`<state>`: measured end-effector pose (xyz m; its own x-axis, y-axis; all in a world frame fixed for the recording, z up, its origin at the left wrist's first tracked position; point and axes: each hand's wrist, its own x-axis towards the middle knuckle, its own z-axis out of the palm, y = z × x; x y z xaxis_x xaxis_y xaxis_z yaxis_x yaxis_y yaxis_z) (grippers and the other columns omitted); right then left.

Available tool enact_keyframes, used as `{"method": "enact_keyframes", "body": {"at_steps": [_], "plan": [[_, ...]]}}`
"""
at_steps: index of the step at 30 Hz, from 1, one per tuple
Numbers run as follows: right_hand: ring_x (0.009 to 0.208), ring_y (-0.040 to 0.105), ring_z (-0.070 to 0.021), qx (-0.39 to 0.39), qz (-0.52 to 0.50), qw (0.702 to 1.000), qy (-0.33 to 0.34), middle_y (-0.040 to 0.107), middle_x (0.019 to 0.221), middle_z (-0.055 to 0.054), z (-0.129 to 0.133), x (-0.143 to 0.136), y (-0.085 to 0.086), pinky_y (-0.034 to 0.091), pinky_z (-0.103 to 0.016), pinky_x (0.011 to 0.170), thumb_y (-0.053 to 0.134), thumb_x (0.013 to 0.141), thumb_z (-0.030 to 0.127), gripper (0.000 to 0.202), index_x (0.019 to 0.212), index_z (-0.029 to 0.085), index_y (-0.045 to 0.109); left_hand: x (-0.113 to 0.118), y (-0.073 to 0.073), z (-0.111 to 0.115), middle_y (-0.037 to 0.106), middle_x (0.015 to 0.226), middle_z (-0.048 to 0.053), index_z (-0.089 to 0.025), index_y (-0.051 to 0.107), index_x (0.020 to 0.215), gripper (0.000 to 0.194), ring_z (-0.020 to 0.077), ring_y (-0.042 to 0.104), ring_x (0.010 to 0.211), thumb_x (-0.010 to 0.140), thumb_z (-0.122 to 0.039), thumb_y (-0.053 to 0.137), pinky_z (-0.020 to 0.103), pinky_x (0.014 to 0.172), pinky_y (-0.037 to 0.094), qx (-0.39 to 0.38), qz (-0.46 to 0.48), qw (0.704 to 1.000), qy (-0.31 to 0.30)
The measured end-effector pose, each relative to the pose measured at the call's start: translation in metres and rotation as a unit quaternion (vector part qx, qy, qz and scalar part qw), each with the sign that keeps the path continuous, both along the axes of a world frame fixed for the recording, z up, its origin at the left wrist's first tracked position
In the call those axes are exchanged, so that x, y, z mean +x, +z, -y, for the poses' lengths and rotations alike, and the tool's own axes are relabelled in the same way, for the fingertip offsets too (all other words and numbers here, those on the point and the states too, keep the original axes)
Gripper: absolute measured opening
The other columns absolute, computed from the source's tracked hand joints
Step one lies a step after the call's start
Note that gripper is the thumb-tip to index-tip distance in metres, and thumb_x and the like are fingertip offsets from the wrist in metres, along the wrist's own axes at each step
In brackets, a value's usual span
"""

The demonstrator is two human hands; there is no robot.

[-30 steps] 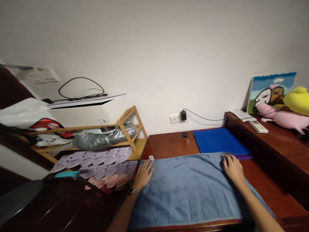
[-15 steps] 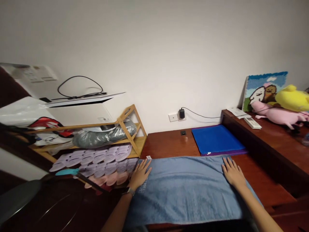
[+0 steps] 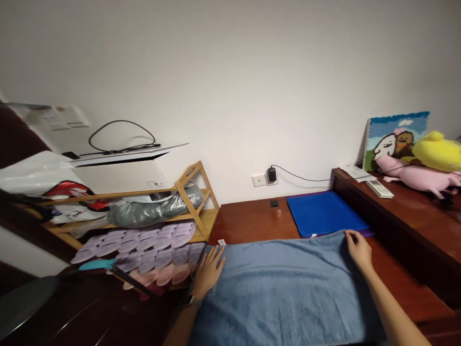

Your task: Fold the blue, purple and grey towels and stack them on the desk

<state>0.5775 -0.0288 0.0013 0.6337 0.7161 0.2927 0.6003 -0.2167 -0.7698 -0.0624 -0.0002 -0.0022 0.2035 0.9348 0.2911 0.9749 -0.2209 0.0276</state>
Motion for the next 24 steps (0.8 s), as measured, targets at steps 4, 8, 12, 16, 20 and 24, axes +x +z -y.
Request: {"method": "enact_keyframes", "body": {"at_steps": [4, 8, 12, 16, 20, 24], "plan": [[0.088, 0.070, -0.0304, 0.031, 0.025, 0.999, -0.016, 0.078, 0.105, -0.016, -0.012, 0.008, 0.002, 0.055, -0.043, 0.082, 0.044, 0.082, 0.057, 0.054, 0.101, 0.018, 0.076, 0.002, 0.000, -0.002, 0.051, 0.159, 0.012, -0.023, 0.054, 0.152, 0.051, 0.0326, 0.045, 0.148, 0.105, -0.038, 0.042, 0.057, 0.121, 0.036, 0.020, 0.011, 1.000, 0.009], [0.093, 0.067, -0.0332, -0.054, 0.066, 0.996, -0.010, 0.074, 0.108, -0.018, -0.014, -0.005, -0.002, 0.054, -0.049, 0.083, 0.041, 0.085, 0.047, 0.050, 0.103, 0.018, 0.078, 0.005, 0.006, 0.000, 0.053, 0.157, 0.012, -0.022, 0.057, 0.149, 0.050, 0.0321, 0.046, 0.147, 0.104, -0.037, 0.043, 0.056, 0.121, 0.036, 0.013, -0.003, 1.000, 0.028], [0.112, 0.062, -0.0373, -0.083, 0.200, 0.976, -0.024, 0.065, 0.130, -0.021, -0.004, -0.035, -0.003, 0.051, -0.055, 0.092, 0.036, 0.094, 0.041, 0.052, 0.119, 0.017, 0.074, 0.010, 0.016, 0.003, 0.057, 0.152, 0.015, -0.017, 0.062, 0.143, 0.047, 0.0321, 0.050, 0.142, 0.104, -0.035, 0.041, 0.052, 0.120, 0.038, 0.044, 0.000, 0.999, 0.024], [0.133, 0.055, -0.0310, -0.038, 0.314, 0.933, 0.170, 0.061, 0.145, -0.013, -0.003, -0.064, -0.008, 0.041, -0.051, 0.114, 0.034, 0.100, 0.043, 0.052, 0.129, 0.022, 0.071, 0.026, 0.024, -0.002, 0.063, 0.145, 0.012, -0.020, 0.064, 0.140, 0.045, 0.0283, 0.055, 0.136, 0.105, -0.034, 0.039, 0.044, 0.117, 0.043, 0.061, 0.015, 0.998, -0.020], [0.150, 0.040, -0.0287, -0.116, 0.318, 0.915, 0.219, 0.050, 0.160, -0.008, -0.011, -0.074, -0.021, 0.033, -0.053, 0.122, 0.027, 0.102, 0.048, 0.060, 0.150, 0.025, 0.055, 0.034, 0.017, -0.012, 0.057, 0.154, 0.010, -0.025, 0.060, 0.146, 0.047, 0.0287, 0.050, 0.143, 0.105, -0.039, 0.043, 0.047, 0.119, 0.040, 0.017, 0.017, 0.999, -0.034], [0.153, 0.037, -0.0274, -0.151, 0.326, 0.912, 0.200, 0.046, 0.163, -0.008, -0.014, -0.068, -0.027, 0.032, -0.052, 0.123, 0.022, 0.103, 0.046, 0.063, 0.157, 0.024, 0.048, 0.021, 0.006, -0.013, 0.045, 0.164, 0.008, -0.029, 0.049, 0.155, 0.051, 0.0299, 0.042, 0.150, 0.107, -0.041, 0.042, 0.053, 0.122, 0.035, -0.029, 0.011, 0.999, -0.032]]}}
